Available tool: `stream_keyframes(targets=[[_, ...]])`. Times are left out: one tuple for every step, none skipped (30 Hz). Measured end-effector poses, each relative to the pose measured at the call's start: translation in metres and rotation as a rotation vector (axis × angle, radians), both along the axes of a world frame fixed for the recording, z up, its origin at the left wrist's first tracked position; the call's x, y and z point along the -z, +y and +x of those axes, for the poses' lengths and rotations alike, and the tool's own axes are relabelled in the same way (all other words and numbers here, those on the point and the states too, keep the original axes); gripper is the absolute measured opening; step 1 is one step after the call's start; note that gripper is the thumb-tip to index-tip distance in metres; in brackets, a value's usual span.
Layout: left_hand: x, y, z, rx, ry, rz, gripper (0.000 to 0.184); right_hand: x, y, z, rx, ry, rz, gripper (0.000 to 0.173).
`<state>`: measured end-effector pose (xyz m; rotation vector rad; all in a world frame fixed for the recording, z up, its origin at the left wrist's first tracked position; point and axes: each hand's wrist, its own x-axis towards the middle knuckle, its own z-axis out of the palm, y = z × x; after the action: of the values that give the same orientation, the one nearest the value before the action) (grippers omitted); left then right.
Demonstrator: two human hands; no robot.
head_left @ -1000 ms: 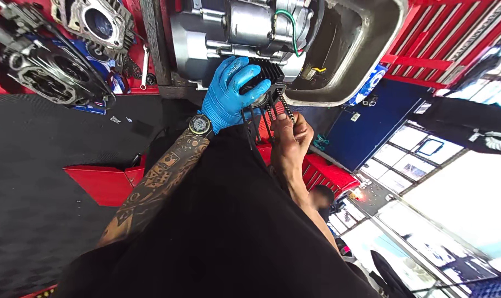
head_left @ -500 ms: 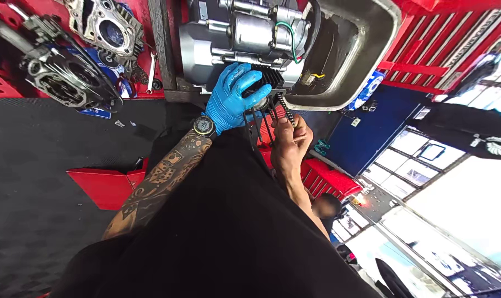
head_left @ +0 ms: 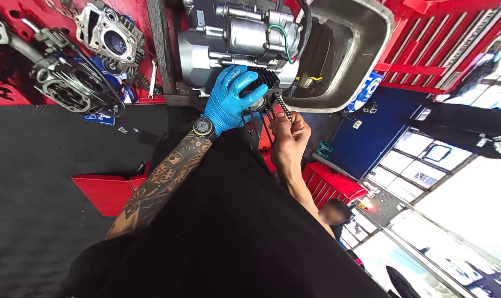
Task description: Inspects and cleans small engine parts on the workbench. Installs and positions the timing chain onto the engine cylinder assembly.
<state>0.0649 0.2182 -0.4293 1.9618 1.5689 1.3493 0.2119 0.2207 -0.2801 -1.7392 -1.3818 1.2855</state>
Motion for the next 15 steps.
stream_keyframes(targets=[[0.0001,-0.0007,-0.0004,-0.001,-0.002,-0.001,0.06,0.0001,-0.0003,-0.0004,0.001,-0.001,-0.007,0.028],[-0.0005,-0.0013,0.0008,-0.004,-0.004,0.0,0.06,-0.0008,-0.0009,0.0004,0.004,-0.013,-0.014,0.028],[-0.0007,-0.0002,-0.0003,-0.008,0.001,0.003,0.059,0.0001,0.0001,-0.0005,0.005,-0.025,-0.016,0.028],[-0.0011,-0.001,0.0005,-0.008,0.002,0.003,0.059,-0.0009,-0.0008,-0.0002,0.008,-0.038,-0.021,0.028],[-0.0007,-0.0003,0.0002,-0.008,0.003,0.008,0.059,-0.001,-0.0005,-0.0007,0.01,-0.043,-0.023,0.028],[-0.0003,-0.0007,-0.0003,-0.009,0.004,0.007,0.059,-0.0011,-0.0003,-0.0013,0.008,-0.043,-0.029,0.028],[-0.0006,-0.0018,0.0006,-0.006,0.001,0.003,0.059,-0.0027,-0.0012,-0.001,0.01,-0.048,-0.037,0.028],[-0.0001,-0.0004,-0.0009,-0.006,0.007,0.002,0.059,-0.0022,0.0004,-0.0025,0.012,-0.047,-0.039,0.028],[-0.0002,-0.001,-0.0004,-0.004,0.008,-0.002,0.06,-0.0032,0.0003,-0.0026,0.013,-0.048,-0.045,0.028],[-0.0004,-0.0027,0.0001,-0.006,0.008,-0.004,0.061,-0.0039,-0.0008,-0.0028,0.015,-0.046,-0.055,0.028],[0.0,-0.0023,-0.0005,-0.01,0.011,-0.003,0.061,-0.0034,-0.0003,-0.0032,0.015,-0.042,-0.061,0.028],[-0.001,-0.0026,0.0006,-0.003,0.007,-0.003,0.061,-0.0044,-0.0013,-0.0019,0.022,-0.045,-0.068,0.027],[-0.0009,-0.0015,-0.0005,-0.001,0.009,0.001,0.061,-0.0037,-0.0005,-0.0019,0.024,-0.045,-0.073,0.026],[-0.0007,-0.0008,-0.001,-0.003,0.006,0.008,0.06,-0.0037,0.0,-0.0017,0.022,-0.046,-0.077,0.026],[-0.0001,0.0005,-0.0013,-0.006,0.006,0.013,0.059,-0.0032,0.0008,-0.0015,0.016,-0.045,-0.076,0.025]])
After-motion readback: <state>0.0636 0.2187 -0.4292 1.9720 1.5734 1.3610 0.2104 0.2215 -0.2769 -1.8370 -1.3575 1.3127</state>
